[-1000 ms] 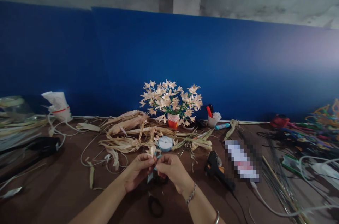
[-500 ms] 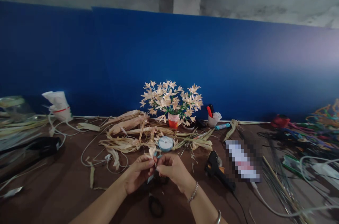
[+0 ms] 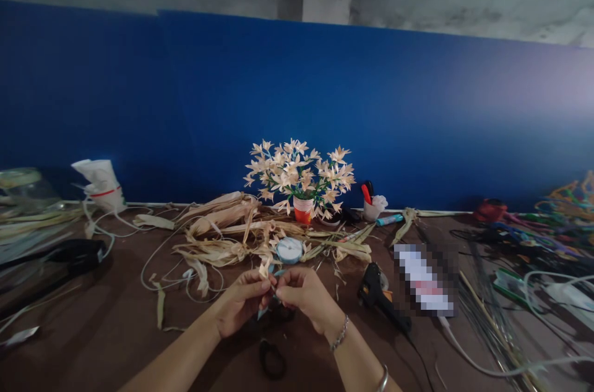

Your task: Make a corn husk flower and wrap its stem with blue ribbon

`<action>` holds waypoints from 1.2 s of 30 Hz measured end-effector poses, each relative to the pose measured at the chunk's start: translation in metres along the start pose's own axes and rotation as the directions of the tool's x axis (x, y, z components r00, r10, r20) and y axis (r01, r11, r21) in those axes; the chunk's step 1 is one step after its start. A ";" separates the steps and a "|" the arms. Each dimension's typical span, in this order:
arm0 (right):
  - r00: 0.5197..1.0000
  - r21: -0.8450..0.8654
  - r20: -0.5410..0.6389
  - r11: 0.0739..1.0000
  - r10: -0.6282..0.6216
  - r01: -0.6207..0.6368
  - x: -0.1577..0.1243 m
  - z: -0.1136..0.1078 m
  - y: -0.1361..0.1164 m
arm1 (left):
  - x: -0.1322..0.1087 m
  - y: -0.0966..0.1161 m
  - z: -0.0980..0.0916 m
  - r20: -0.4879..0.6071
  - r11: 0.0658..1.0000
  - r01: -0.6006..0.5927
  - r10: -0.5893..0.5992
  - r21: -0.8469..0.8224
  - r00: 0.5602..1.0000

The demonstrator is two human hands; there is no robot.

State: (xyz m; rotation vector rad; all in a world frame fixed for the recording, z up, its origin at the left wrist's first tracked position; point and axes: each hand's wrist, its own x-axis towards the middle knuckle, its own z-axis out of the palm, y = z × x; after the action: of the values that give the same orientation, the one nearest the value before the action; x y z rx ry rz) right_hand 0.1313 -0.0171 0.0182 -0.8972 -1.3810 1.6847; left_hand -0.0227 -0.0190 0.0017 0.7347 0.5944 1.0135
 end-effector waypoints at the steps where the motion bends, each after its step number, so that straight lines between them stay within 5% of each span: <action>1: 1.000 -0.004 -0.003 1.000 0.003 -0.003 0.000 0.000 -0.001 | 0.000 0.000 0.000 0.004 1.000 0.000 0.000 0.006 1.000; 11: 0.996 -0.053 -0.037 0.995 0.077 -0.079 -0.001 0.001 -0.006 | -0.002 0.005 -0.001 -0.025 0.989 0.030 -0.026 0.148 0.999; 36: 0.990 -0.201 -0.138 0.978 0.036 -0.064 0.003 0.000 0.002 | 0.003 0.000 -0.004 -0.106 0.994 0.008 0.003 0.105 0.994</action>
State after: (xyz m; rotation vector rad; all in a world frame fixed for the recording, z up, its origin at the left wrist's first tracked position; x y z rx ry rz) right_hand 0.1298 -0.0143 0.0158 -1.1490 -1.4690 1.5079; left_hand -0.0249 -0.0148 -0.0009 0.7758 0.7447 1.0294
